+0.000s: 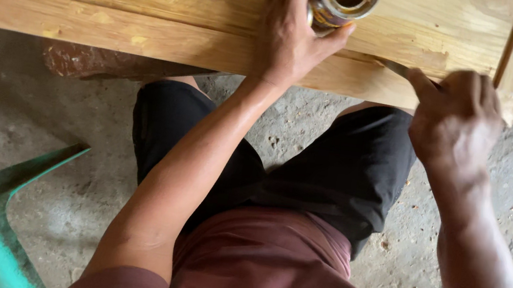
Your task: The person applies a dark wood finish to a wooden door panel using a brush. They repeatedly dip the brush into a can and spread the finish along the panel's edges and surface. The person briefly pauses to receive a small item from another person before resuming application.
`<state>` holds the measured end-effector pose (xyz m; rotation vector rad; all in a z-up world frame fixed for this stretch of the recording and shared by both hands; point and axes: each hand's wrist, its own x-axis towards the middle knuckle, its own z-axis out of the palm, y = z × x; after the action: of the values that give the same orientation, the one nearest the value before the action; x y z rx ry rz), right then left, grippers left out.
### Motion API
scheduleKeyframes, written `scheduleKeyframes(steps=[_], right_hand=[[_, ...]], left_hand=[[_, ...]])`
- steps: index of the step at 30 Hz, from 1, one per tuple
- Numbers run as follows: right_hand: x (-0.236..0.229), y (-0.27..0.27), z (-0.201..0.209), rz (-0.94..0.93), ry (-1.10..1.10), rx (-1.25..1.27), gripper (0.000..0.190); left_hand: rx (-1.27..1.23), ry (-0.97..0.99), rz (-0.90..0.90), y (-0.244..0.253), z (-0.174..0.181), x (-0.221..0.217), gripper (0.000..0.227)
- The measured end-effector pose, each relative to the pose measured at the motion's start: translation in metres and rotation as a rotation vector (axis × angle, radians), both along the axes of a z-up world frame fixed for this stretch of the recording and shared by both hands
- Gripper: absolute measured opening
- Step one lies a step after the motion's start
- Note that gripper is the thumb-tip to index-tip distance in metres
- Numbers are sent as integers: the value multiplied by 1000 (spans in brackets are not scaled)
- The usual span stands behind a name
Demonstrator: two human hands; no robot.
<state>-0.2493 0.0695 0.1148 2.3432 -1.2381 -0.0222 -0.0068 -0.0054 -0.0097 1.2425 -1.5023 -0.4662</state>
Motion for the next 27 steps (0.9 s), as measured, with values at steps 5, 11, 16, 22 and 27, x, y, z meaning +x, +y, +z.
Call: scheduleKeyframes(steps=[5,11,16,22,27], right_hand=[[8,4,3,30,-47,20,23],[-5,4,20,-97,-91,59,17],[-18,26,38,-84,-188,114,34],[20,29,56,-20,-203,38,32],[76,7,77,19,-179,22,22]], left_hand=[[-6,30,-73,-1,-8,-6,89],[-126,-69,-47,-3,-6,0,92],[-100,21,-102,-7,-11,4,93],[-205,-170,-131,4,-23,75,100],[-250,-313,5,2,-36,113,105]])
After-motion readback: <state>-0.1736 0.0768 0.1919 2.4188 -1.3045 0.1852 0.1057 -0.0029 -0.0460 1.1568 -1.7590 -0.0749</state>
